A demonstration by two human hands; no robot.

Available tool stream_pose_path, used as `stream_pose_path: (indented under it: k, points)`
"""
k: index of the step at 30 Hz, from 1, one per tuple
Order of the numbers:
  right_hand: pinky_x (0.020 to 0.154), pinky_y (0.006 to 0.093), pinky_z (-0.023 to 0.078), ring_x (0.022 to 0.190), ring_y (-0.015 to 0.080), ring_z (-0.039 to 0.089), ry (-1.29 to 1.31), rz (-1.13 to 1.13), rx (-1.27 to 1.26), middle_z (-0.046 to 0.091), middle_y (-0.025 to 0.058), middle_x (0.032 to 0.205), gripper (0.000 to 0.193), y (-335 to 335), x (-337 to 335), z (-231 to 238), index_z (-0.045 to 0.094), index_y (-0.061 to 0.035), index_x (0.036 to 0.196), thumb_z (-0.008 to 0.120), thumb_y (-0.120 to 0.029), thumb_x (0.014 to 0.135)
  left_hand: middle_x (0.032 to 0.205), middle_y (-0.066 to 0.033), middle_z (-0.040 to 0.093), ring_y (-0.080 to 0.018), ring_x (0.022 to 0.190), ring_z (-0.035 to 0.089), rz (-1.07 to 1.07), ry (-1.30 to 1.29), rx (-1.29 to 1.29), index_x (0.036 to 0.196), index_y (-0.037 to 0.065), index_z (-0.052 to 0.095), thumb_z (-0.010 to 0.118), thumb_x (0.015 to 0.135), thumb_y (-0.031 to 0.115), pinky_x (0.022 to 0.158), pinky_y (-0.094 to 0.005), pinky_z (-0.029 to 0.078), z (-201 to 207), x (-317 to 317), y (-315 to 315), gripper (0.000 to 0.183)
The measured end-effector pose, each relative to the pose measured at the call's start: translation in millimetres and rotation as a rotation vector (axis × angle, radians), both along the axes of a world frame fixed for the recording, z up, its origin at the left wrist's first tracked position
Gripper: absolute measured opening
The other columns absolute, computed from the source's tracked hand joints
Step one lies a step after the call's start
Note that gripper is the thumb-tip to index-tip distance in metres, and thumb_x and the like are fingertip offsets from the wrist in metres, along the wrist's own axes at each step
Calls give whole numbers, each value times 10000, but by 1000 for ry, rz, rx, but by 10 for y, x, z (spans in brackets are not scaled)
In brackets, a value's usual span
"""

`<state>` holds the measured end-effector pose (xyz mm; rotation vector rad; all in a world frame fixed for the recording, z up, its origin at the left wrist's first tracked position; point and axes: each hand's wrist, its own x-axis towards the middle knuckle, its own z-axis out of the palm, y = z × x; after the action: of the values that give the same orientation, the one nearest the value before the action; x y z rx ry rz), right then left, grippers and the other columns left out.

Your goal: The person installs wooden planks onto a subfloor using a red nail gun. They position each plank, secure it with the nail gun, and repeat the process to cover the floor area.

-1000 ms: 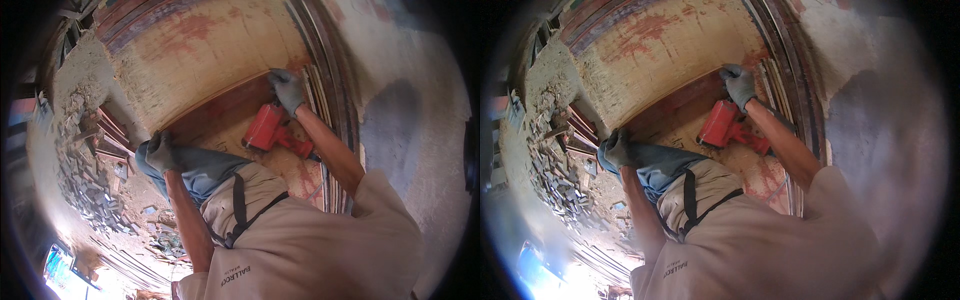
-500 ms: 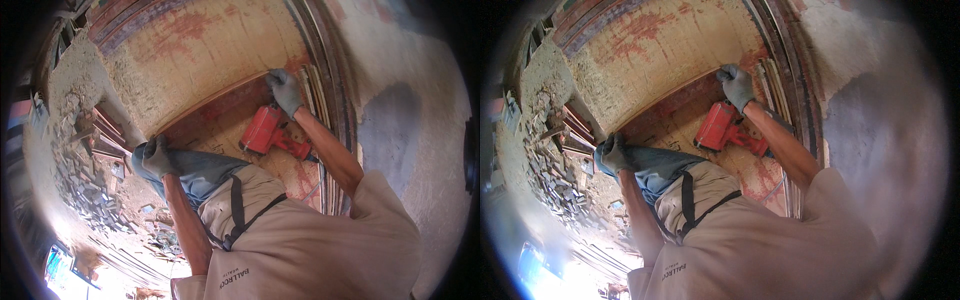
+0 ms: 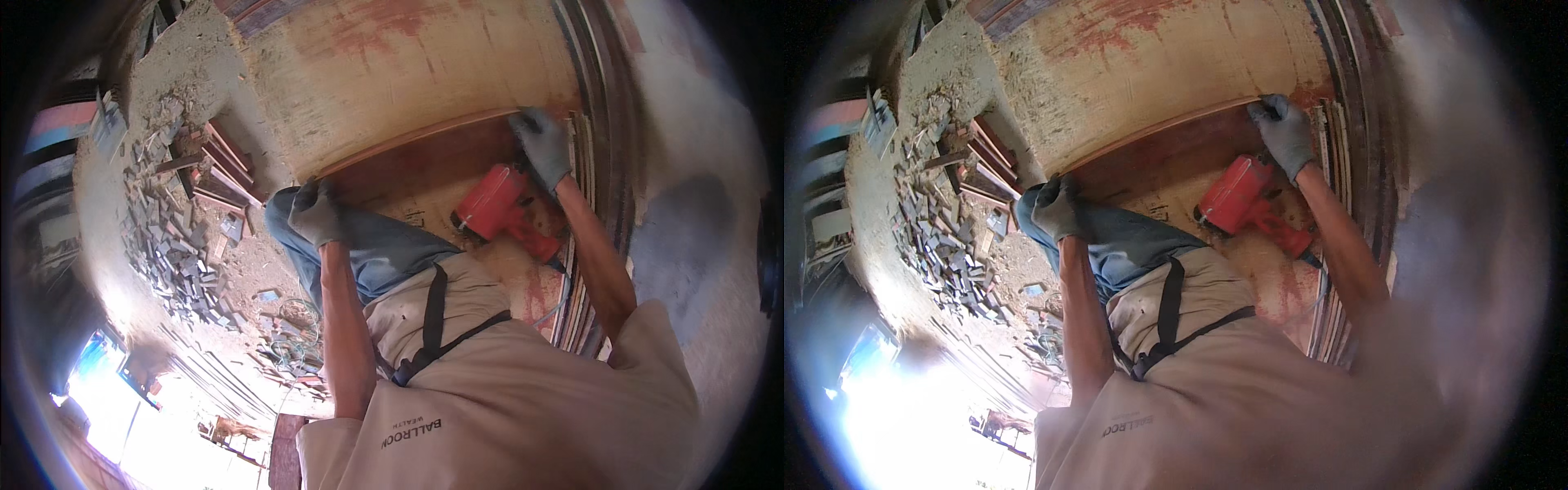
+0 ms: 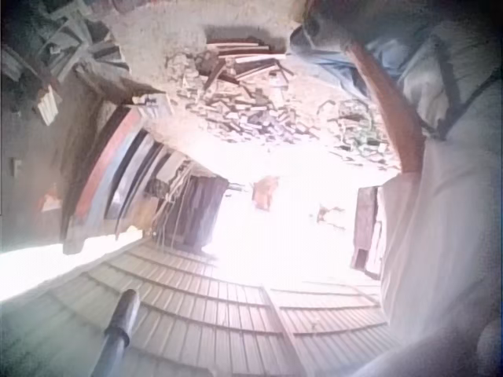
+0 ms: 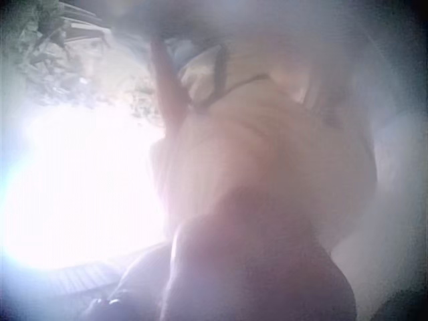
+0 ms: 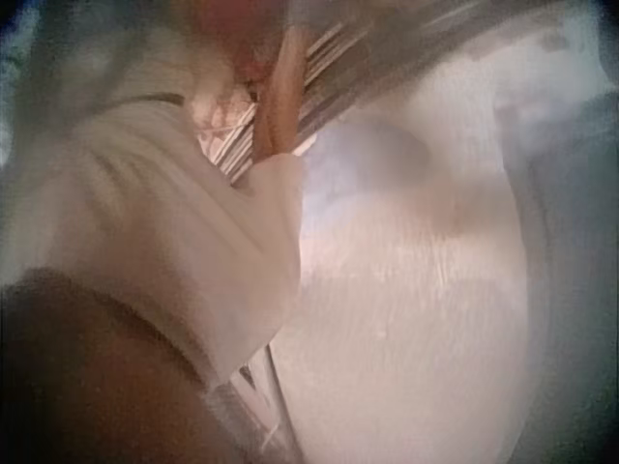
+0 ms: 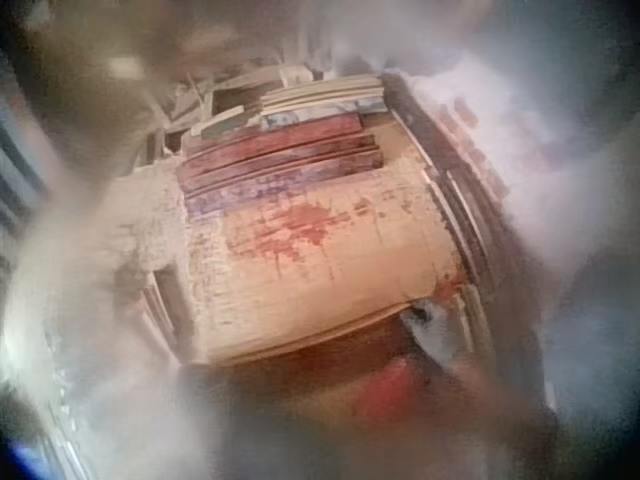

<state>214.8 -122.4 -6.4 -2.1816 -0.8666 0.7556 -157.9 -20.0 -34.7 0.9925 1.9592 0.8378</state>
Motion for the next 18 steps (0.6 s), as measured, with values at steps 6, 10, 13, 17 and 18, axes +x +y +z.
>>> stream_pose_path:
  k: [6, 10, 13, 17, 18]
  points:
    - [728, 291, 516, 787, 126, 648, -5, -3, 50, 718, 92, 880, 231, 2, 19, -58, 681, -15, 995, 738, -191, 855, 942, -131, 726, -178, 831, 669, 5, -45, -20, 1023, -57, 708, 775, 775, 34, 789, -286, 533, 122, 39, 11, 273]
    - [731, 299, 519, 792, 141, 663, -158, 30, 55, 719, 104, 883, 235, -40, 27, -96, 679, -11, 999, 738, -182, 848, 932, -133, 724, -183, 831, 671, -6, -61, -46, 1025, -66, 701, 780, 762, 38, 791, -289, 532, 206, 118, 26, 293]
    - [738, 306, 521, 811, 155, 676, -44, -13, 24, 719, 119, 886, 222, -1, -3, -38, 674, -8, 988, 724, -174, 849, 924, -137, 724, -192, 854, 670, -5, -36, -39, 1021, -73, 696, 778, 765, 58, 808, -292, 527, 178, 104, 20, 299]
    - [763, 321, 520, 827, 170, 685, -110, -37, -12, 723, 127, 880, 185, 57, -53, 63, 670, -14, 947, 689, -167, 846, 932, -146, 726, -230, 840, 675, -99, 76, 11, 1019, -48, 707, 782, 769, 123, 800, -322, 528, 49, 21, 53, 312]
    - [764, 321, 520, 828, 173, 687, -94, -38, -45, 723, 126, 881, 187, 77, -69, 73, 670, -15, 947, 692, -167, 839, 928, -151, 726, -244, 826, 679, -138, 124, 27, 1018, -38, 712, 782, 768, 131, 793, -332, 530, 15, -11, 62, 310]
